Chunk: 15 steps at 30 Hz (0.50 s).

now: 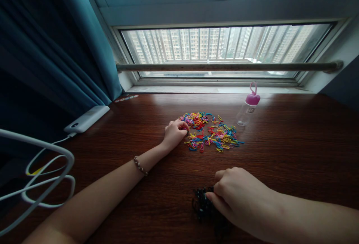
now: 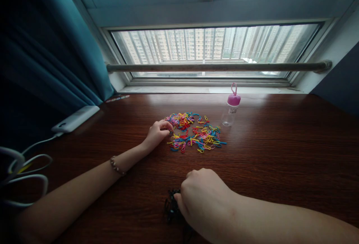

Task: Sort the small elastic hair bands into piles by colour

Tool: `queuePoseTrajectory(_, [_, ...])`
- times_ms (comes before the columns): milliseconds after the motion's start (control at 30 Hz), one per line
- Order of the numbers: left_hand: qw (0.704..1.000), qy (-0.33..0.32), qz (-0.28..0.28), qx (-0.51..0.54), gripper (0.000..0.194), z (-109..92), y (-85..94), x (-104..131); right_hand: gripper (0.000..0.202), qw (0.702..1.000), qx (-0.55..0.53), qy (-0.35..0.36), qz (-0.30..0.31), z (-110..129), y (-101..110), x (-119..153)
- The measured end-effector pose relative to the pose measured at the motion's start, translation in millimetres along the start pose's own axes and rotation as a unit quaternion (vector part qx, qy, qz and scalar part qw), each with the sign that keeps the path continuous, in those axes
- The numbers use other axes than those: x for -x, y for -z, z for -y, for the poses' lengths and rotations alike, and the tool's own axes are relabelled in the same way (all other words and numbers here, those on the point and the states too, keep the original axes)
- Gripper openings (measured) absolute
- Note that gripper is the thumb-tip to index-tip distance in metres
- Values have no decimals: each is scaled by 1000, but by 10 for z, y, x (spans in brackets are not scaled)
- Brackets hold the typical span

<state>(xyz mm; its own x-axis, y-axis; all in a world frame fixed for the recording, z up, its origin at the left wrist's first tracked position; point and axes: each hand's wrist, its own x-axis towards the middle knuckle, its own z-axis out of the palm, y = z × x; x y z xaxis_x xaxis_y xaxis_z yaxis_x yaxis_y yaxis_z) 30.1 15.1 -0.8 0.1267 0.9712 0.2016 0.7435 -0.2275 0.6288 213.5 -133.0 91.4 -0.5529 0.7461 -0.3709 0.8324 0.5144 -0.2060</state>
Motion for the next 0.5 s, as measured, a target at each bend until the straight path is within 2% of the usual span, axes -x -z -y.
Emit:
queuePoseTrajectory(200, [996, -14, 59, -68, 15, -31, 50, -29, 36, 1000, -16, 11, -16, -5, 36, 11])
queuePoseTrajectory(300, [997, -23, 65, -42, 10, -3, 52, -58, 34, 999, -18, 27, -36, -34, 19, 18])
queuePoseTrajectory(500, [996, -21, 47, 76, 24, 68, 1, -72, 32, 997, -12, 40, -58, -58, 7, 43])
